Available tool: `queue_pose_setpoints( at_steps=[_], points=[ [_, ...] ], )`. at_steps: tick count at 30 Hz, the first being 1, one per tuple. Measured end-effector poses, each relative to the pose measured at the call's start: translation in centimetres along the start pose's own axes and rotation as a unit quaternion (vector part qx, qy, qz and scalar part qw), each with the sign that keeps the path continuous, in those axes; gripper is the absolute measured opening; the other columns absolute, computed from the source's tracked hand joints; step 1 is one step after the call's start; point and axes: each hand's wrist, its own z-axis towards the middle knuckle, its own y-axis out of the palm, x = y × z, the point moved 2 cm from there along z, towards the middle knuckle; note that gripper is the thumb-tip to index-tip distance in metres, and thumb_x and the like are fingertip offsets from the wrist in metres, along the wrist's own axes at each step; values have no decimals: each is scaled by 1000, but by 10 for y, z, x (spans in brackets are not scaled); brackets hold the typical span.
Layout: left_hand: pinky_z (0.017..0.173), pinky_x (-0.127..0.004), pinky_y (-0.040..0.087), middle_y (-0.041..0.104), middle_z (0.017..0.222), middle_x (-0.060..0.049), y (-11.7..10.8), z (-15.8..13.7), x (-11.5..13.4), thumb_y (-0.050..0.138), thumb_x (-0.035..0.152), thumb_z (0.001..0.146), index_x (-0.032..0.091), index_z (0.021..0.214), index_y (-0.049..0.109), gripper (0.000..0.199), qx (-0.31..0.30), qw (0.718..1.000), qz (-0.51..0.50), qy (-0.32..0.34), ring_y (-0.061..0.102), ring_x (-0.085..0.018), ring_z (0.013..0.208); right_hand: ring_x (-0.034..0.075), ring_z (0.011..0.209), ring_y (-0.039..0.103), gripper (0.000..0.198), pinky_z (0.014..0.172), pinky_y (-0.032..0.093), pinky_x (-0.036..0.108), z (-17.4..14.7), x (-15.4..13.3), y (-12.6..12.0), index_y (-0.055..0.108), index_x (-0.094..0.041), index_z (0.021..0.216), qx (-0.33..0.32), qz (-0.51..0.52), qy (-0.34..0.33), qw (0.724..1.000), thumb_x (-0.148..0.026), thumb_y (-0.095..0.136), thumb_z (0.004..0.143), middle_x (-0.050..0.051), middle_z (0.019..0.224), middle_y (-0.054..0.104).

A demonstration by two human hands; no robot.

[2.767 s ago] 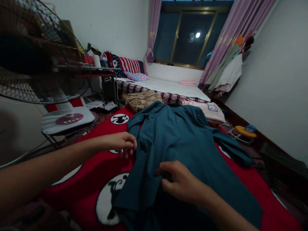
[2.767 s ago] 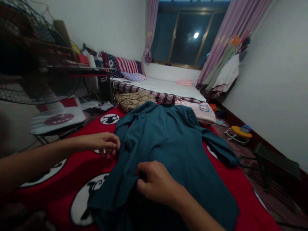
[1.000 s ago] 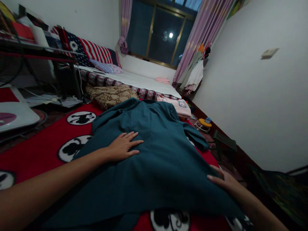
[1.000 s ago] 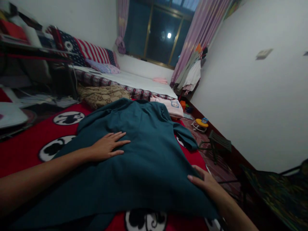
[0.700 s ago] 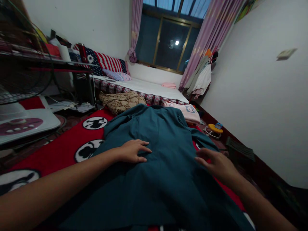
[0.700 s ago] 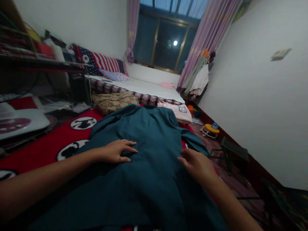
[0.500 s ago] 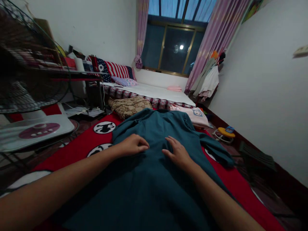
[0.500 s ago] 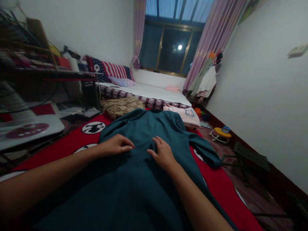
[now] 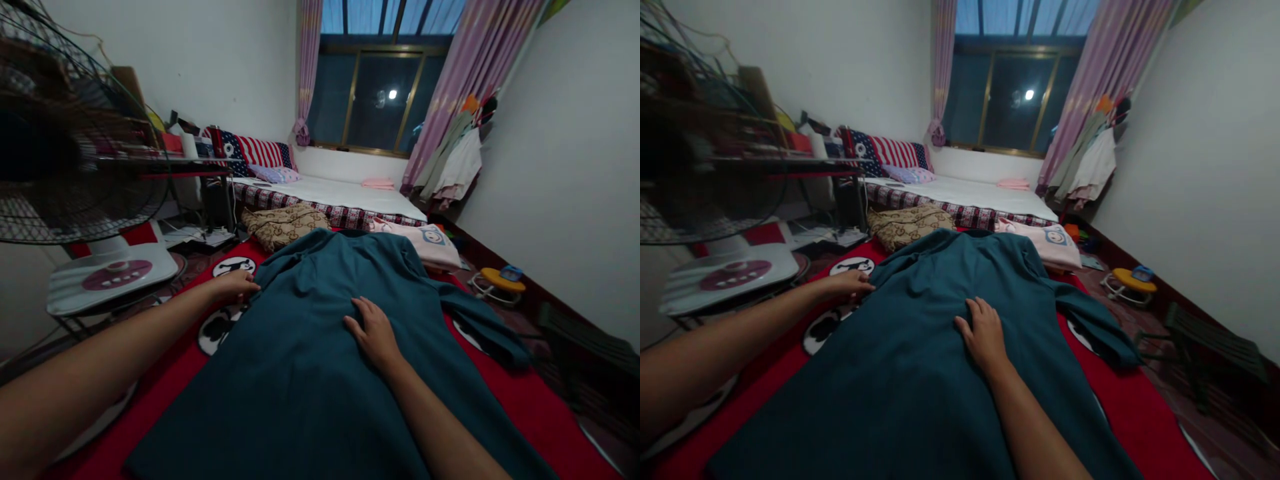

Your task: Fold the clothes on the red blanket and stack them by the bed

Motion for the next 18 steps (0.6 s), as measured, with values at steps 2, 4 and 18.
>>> queue_pose_setpoints(
  at_steps=[2,4,18],
  points=[
    [45,-23,40,55,47,-1,-12,-6,17,71,29,66,15,63,55,22,-1,995,95,-38,55,-16,46,29,124,51,45,106,40,47,0,4,-1,60,-13,124,37,47,-4,998,-42,52,91,17,132,58],
    [51,-26,45,58,50,-4,-36,-12,40,72,25,66,13,61,57,19,24,982,175,-68,61,-21,55,28,119,54,39,103,43,46,-1,6,-3,63,-15,117,78,91,-5,993,-41,52,90,15,125,61],
    [106,-28,37,45,143,-10,23,-24,243,61,16,82,19,137,46,57,213,808,327,441,45,-19,130,25,104,60,27,93,48,43,-7,7,-18,63,-17,107,147,172,-11,974,-35,53,90,12,109,66]
  ],
)
